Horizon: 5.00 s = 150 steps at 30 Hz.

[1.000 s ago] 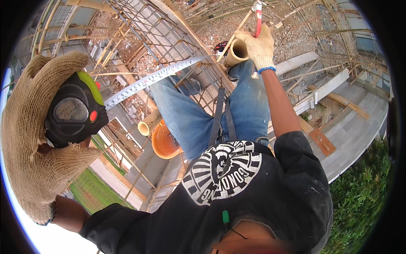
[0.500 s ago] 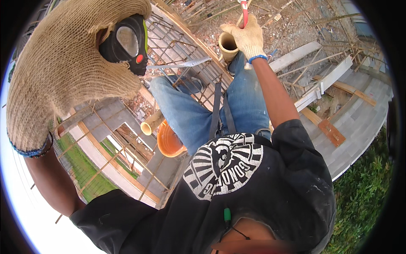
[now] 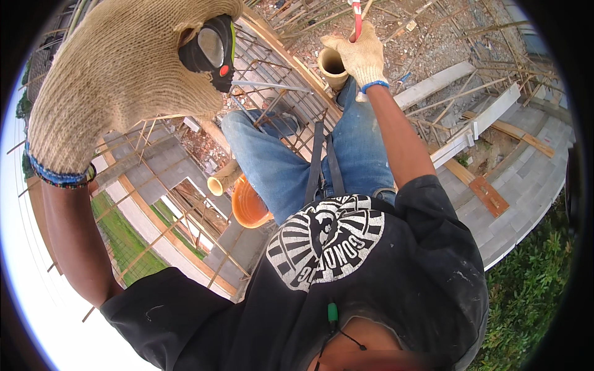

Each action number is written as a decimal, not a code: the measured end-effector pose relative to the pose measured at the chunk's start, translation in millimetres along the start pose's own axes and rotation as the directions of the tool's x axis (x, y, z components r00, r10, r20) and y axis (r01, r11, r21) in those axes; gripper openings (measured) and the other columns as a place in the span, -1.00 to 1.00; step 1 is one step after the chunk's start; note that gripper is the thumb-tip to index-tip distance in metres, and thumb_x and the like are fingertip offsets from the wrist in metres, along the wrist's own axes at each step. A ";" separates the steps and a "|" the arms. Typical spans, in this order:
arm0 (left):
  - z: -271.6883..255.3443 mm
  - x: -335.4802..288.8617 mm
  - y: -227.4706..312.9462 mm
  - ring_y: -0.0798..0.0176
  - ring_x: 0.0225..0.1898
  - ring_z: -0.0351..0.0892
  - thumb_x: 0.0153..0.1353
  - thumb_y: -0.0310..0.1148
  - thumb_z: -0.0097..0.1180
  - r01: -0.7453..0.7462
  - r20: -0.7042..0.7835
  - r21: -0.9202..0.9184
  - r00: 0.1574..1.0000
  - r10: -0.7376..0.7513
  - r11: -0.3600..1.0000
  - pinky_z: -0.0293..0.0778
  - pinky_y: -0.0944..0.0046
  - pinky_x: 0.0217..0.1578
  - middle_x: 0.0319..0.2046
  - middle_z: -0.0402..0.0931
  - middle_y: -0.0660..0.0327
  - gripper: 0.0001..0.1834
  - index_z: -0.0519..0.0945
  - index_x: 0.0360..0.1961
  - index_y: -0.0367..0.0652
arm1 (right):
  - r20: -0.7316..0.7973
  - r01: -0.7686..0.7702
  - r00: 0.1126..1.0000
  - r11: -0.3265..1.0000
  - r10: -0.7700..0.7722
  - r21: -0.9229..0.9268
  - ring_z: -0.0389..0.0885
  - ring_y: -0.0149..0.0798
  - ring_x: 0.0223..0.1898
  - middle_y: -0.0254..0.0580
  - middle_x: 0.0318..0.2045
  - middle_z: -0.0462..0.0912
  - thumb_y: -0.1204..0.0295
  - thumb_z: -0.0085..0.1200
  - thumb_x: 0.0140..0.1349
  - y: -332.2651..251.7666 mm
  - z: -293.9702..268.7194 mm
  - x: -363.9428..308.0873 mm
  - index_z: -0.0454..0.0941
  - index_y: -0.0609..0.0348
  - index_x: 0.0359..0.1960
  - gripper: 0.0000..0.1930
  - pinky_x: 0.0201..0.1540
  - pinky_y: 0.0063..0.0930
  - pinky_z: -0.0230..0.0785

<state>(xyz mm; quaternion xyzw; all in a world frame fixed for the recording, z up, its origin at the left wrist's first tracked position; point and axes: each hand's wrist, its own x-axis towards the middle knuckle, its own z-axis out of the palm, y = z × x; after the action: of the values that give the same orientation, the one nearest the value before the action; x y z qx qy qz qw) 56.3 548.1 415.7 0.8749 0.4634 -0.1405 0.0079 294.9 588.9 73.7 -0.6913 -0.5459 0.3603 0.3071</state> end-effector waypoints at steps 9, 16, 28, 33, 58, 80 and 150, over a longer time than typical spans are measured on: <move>79.4 2.5 20.7 0.05 -0.02 0.74 -0.43 0.07 0.64 0.023 0.019 0.001 1.000 -0.023 1.000 0.70 0.05 0.02 0.01 0.64 0.23 0.07 0.58 0.31 0.25 | 0.040 -0.050 0.998 0.998 0.051 -0.025 0.74 0.04 -0.28 0.05 -0.35 0.68 -0.13 0.61 -0.15 -2.8 -10.1 -0.4 0.44 0.23 -0.23 -0.24 -0.16 -0.14 0.62; 108.4 13.9 28.4 -0.04 -0.11 0.71 -0.17 -0.22 0.47 0.118 0.183 -0.093 0.978 -0.100 0.989 0.67 0.02 -0.16 -0.06 0.53 0.20 -0.13 0.53 0.32 0.21 | 0.006 -0.008 1.000 1.000 0.008 0.004 0.61 -0.21 -0.41 -0.20 -0.48 0.57 -0.14 0.61 -0.12 -2.9 -4.3 -1.2 0.42 0.15 -0.32 -0.29 -0.28 -0.28 0.53; 165.3 33.2 47.8 0.03 -0.24 0.75 -0.04 -0.36 0.45 0.209 0.174 -0.378 0.973 -0.152 0.902 0.64 0.02 -0.34 0.01 0.48 0.15 -0.30 0.49 0.20 0.10 | -0.009 0.014 1.000 1.000 -0.014 0.018 0.61 -0.20 -0.45 -0.22 -0.48 0.52 -0.16 0.65 -0.21 7.2 -1.2 1.2 0.40 0.13 -0.28 -0.22 -0.35 -0.26 0.55; 181.3 39.8 55.6 0.05 -0.24 0.75 -0.08 -0.38 0.46 0.286 0.260 -0.473 0.949 -0.178 0.833 0.65 0.08 -0.32 0.12 0.50 0.17 -0.23 0.51 0.25 0.13 | -0.054 0.003 0.999 0.992 0.004 0.124 0.55 -0.28 -0.42 -0.30 -0.43 0.51 -0.14 0.66 -0.22 23.5 6.9 -3.8 0.44 0.16 -0.23 -0.22 -0.35 -0.32 0.50; 226.4 56.8 66.7 0.48 -0.62 0.31 0.00 -0.44 0.35 0.093 -0.141 -0.673 0.958 -0.250 0.734 0.23 0.45 -0.68 0.11 0.55 0.22 -0.41 0.78 0.14 0.19 | -0.014 -0.241 0.967 0.928 0.255 0.283 0.37 -0.57 -0.26 -0.31 -0.02 0.51 0.58 0.41 0.24 -10.7 -2.5 -19.9 0.32 0.26 0.38 -0.30 -0.20 -0.66 0.25; 225.5 75.7 57.1 0.35 -0.66 0.47 0.05 -0.46 0.43 0.069 -0.108 -0.760 0.967 -0.230 0.647 0.34 0.48 -0.67 0.06 0.61 0.16 -0.66 0.82 -0.08 -0.04 | 0.481 -0.714 0.675 0.659 0.559 0.236 0.25 -0.68 -0.58 -0.48 -0.41 0.45 0.25 0.22 0.46 120.6 34.4 91.9 0.62 0.19 0.04 -0.71 -0.61 -0.72 0.06; 243.4 57.0 33.5 0.43 -0.30 0.60 0.06 -0.48 0.30 -0.053 -0.213 -0.728 0.965 -0.152 0.684 0.47 0.48 -0.50 0.01 0.61 0.20 -0.50 0.77 0.10 -0.02 | 0.789 0.099 0.572 0.936 0.225 -0.339 0.72 -0.14 -0.14 0.07 -0.09 0.74 -0.13 0.30 0.13 172.6 168.6 148.3 0.59 0.23 0.27 -0.20 -0.01 -0.23 0.54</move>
<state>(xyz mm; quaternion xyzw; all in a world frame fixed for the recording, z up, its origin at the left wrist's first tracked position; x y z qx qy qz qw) 55.8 540.0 163.6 0.7971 0.5017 0.1687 0.2906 267.9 701.7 -184.6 -0.5084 -0.6542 0.5471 -0.1193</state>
